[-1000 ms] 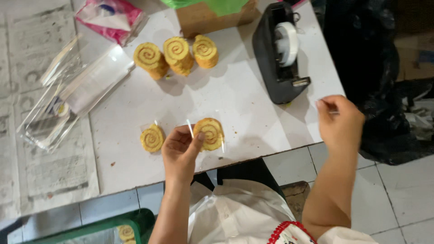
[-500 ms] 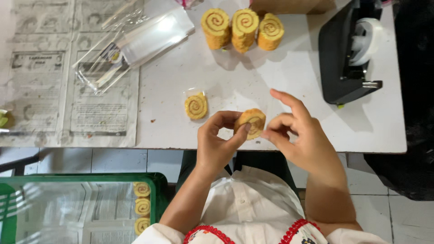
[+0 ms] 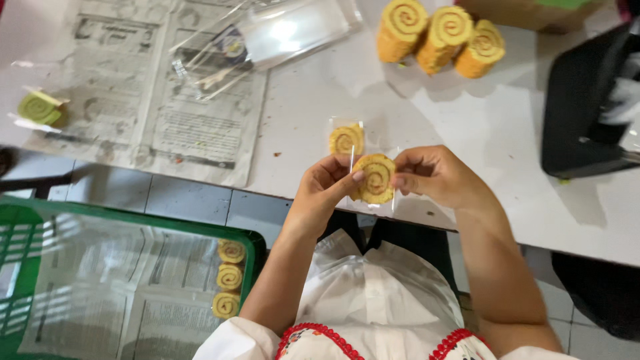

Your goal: The person packages individual slices of roll cake into small plastic containers and secures them with tape before placing them into a green crate.

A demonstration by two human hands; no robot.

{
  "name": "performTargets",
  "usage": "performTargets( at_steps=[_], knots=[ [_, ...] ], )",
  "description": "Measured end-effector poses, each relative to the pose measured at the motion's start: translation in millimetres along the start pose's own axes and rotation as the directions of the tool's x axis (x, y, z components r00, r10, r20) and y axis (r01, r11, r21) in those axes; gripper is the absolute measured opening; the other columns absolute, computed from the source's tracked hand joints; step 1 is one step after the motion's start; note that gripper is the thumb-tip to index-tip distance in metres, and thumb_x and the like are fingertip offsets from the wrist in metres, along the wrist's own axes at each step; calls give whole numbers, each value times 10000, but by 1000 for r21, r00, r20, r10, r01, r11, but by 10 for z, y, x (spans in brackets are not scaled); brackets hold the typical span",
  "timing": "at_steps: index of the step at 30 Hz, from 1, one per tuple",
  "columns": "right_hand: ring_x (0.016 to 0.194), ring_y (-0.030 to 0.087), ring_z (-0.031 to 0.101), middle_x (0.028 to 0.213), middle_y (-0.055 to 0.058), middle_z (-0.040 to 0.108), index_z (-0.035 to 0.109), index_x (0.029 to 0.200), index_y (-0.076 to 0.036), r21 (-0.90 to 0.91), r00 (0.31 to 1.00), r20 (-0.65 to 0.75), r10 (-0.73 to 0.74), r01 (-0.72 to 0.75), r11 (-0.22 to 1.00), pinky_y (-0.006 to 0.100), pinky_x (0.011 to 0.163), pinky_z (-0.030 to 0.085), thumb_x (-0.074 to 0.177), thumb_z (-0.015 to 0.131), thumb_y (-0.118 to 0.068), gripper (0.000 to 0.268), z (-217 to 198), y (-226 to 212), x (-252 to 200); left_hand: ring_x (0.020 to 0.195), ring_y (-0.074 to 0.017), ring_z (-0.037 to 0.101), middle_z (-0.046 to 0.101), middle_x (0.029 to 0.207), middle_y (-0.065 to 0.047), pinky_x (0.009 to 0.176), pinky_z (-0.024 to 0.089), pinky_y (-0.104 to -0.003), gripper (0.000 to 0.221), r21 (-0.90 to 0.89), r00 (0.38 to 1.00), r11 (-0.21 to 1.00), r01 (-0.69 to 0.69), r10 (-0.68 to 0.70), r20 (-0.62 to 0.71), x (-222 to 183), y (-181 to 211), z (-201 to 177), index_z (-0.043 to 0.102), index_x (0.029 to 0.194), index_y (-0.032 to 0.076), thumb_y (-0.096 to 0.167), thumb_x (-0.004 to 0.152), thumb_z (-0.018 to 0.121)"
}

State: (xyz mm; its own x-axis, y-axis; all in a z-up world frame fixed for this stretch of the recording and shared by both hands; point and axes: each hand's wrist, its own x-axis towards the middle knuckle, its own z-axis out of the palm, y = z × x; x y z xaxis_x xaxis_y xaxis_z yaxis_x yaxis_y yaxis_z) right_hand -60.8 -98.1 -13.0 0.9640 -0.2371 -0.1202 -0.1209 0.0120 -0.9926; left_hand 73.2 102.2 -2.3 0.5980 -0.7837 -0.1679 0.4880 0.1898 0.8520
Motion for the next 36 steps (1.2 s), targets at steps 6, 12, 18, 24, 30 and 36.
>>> performTargets(
  at_steps=[6,12,18,24,30,36],
  knots=[
    [699,141,656,767,105,755,783,1014,9,-293,987,-76,140,-156,943,262,663,533,959,806,-208,225,185,-353,616,1022,-151,687,707,1260,-139,874,558,-286,436,421,906,871,-252,365,-214,-2,184,-581,624,1379,35,244,1016,747],
    [873,398,758,791,166,779,799,1019,-86,-885,959,-217,183,-272,377,495,794,589,967,699,-442,373,364,-806,828,1025,-195,705,693,1262,-111,924,581,-346,351,561,827,787,-257,479,-293,-77,287,-863,656,1341,65,218,1031,722],
    [964,276,713,945,51,724,772,1098,-171,-974,898,37,-438,132,186,381,879,566,973,787,-207,131,-17,-316,1727,946,-223,703,680,1140,-111,871,598,-357,270,629,775,721,-291,563,-287,-9,368,-997,697,1272,50,152,1023,719],
    [1137,260,720,1210,67,770,767,1183,-168,-940,772,334,-541,318,-127,403,917,560,864,794,-124,322,168,42,2706,908,-237,718,706,1072,-130,845,603,-365,221,603,776,738,-304,559,-293,60,443,-1048,727,1210,37,133,1011,714],
    [903,230,781,943,51,795,752,1010,-170,-912,721,410,-559,305,-276,356,855,594,881,732,-177,131,15,375,2904,901,-228,720,717,1048,-138,838,607,-385,217,595,776,752,-283,544,-318,89,460,-1089,730,1209,36,136,1019,698],
    [928,281,786,988,87,791,775,1074,-153,-930,787,365,-497,338,-148,389,829,597,869,768,-245,225,150,-21,2661,885,-271,713,713,1026,-197,847,596,-420,220,543,787,782,-306,529,-318,80,484,-1056,716,1212,-17,73,1014,684]
  ],
)
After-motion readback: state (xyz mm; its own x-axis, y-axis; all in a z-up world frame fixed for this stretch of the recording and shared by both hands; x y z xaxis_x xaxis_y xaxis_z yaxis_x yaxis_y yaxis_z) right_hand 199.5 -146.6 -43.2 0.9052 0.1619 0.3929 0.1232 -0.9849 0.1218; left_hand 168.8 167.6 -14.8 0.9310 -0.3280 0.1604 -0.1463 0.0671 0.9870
